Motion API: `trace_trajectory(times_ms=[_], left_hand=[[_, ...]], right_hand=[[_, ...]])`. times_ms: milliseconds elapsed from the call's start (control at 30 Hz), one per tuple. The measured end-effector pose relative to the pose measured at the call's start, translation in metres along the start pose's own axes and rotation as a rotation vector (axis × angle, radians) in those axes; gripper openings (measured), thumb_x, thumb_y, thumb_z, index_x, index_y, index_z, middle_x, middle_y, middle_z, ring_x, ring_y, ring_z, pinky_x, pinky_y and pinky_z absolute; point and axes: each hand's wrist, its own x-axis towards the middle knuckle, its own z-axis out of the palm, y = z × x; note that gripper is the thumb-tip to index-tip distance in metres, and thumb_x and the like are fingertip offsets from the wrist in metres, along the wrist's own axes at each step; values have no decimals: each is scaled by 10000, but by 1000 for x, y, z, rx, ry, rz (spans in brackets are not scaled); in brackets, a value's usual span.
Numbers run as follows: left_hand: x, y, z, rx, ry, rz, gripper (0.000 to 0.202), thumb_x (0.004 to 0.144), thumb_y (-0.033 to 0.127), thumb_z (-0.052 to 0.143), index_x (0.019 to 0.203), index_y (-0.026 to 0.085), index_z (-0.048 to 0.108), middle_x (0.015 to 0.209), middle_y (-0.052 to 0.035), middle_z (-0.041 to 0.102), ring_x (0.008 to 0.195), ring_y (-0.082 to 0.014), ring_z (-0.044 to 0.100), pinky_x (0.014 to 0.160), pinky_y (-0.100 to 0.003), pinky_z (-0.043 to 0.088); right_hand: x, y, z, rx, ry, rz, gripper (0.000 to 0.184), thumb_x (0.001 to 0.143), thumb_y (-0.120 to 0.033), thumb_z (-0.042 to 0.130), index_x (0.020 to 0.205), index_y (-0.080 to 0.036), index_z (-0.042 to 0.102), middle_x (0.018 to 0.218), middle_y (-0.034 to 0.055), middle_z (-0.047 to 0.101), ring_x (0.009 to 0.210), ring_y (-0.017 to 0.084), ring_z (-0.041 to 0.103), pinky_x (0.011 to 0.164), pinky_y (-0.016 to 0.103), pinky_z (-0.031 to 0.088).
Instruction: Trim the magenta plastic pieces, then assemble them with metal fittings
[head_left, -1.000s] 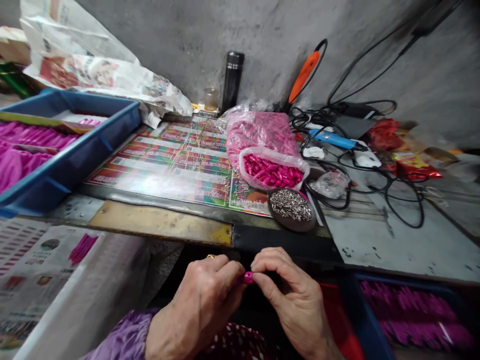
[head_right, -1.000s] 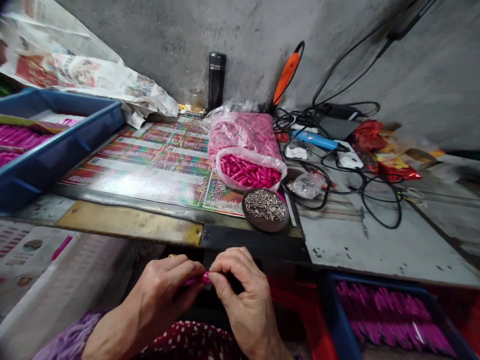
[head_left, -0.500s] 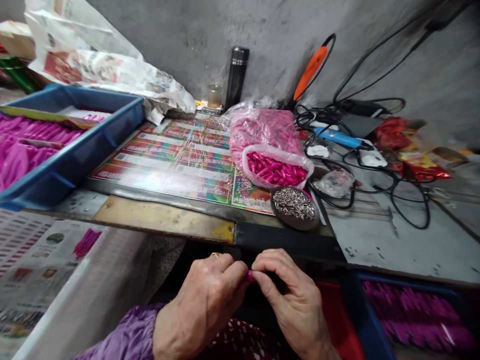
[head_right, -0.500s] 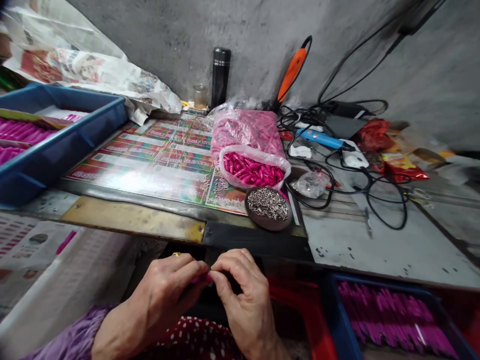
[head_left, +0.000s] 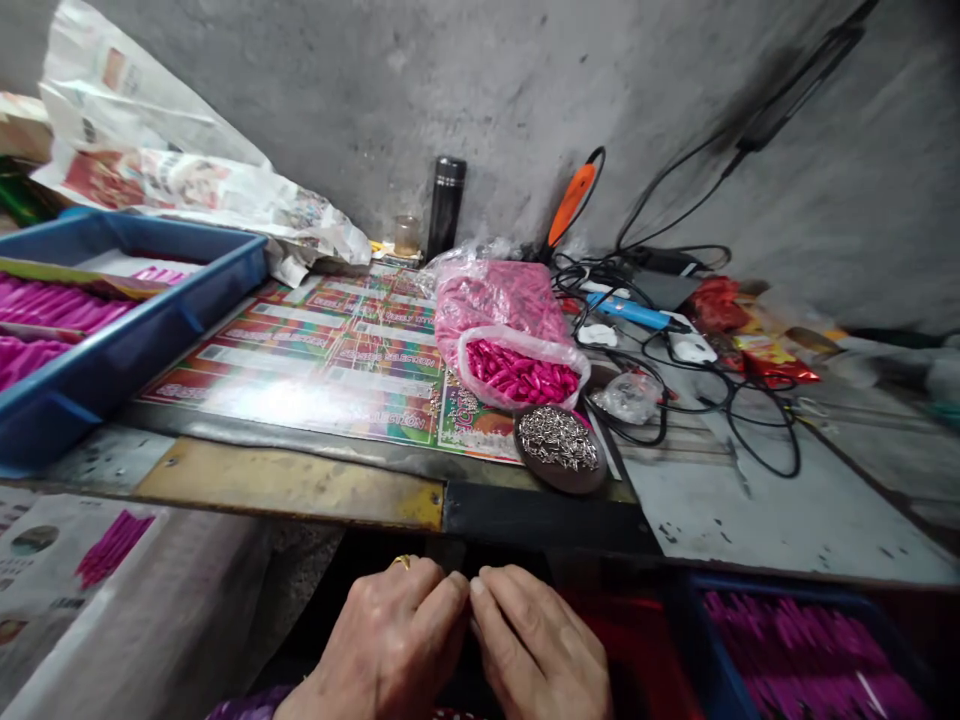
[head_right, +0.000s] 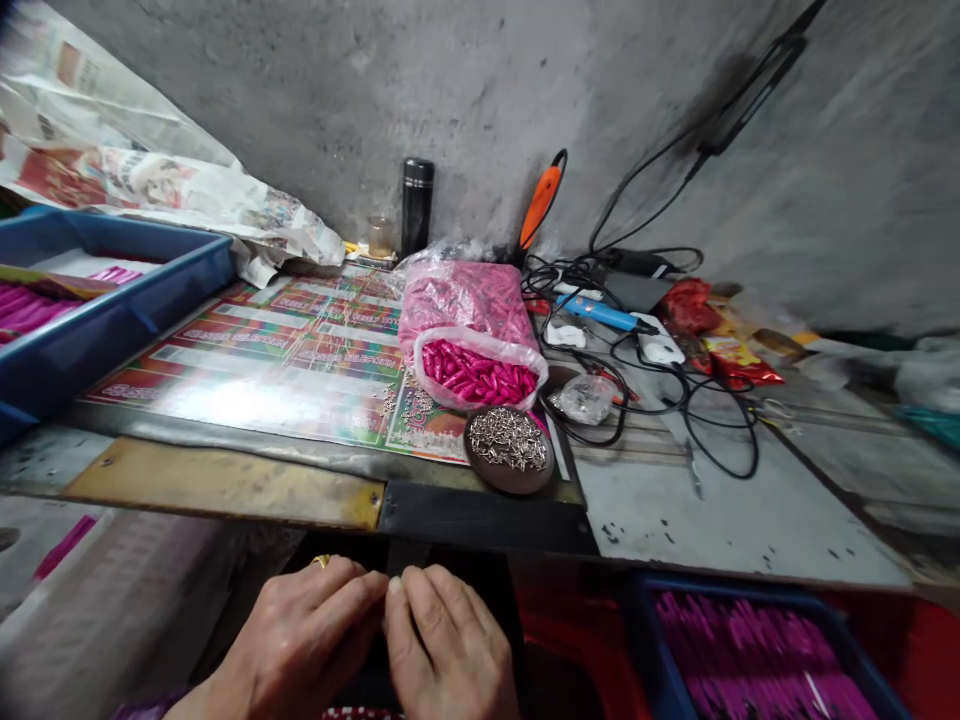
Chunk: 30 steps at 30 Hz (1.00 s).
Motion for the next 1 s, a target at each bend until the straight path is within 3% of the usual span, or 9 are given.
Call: trace_trajectory(times_ms=[233, 367, 533, 700, 1000], left_hand=[[13, -2, 0, 41, 27, 32, 232, 1025, 155, 368, 917, 207, 566, 687, 3, 614, 531, -147, 580, 479, -252, 428], [18, -7, 2, 46, 44, 1, 248, 1038, 170, 381, 907, 204, 590, 673, 12, 600, 523, -140, 589, 481, -247, 428], [12, -17, 2, 23, 13, -43, 234, 1045, 196, 389, 943, 205, 599, 693, 14, 610, 541, -139, 616, 503, -244, 455], [10, -23, -2, 27, 19, -57, 213, 1036, 189, 404, 939, 212, 593, 684, 24, 616, 526, -137, 610, 494, -245, 452], [9, -20, 2, -15, 10, -84, 230, 1023, 186, 411, 905, 215, 607, 672, 20, 611, 532, -130, 616, 506, -223, 448]], right_hand=[[22, 20, -20, 180, 65, 135, 173, 999, -147, 537, 1110, -136, 670, 929, 99, 752, 880, 207, 729, 818, 314, 622], [27, 59, -24, -4, 125, 321, 125, 982, -146, 598, 1072, -191, 673, 963, 75, 719, 916, 226, 666, 861, 390, 551], [20, 98, -12, -188, 18, 387, 286, 1053, -362, 477, 1132, -172, 676, 1064, 131, 671, 1023, 302, 590, 870, 481, 492], [16, 102, -4, -311, -76, 383, 455, 1073, -467, 376, 1119, -136, 684, 1118, 165, 650, 1091, 345, 563, 849, 493, 462], [16, 105, -2, -197, -64, 443, 295, 1037, -358, 453, 1047, -176, 686, 1095, 134, 662, 1076, 325, 576, 852, 472, 446]])
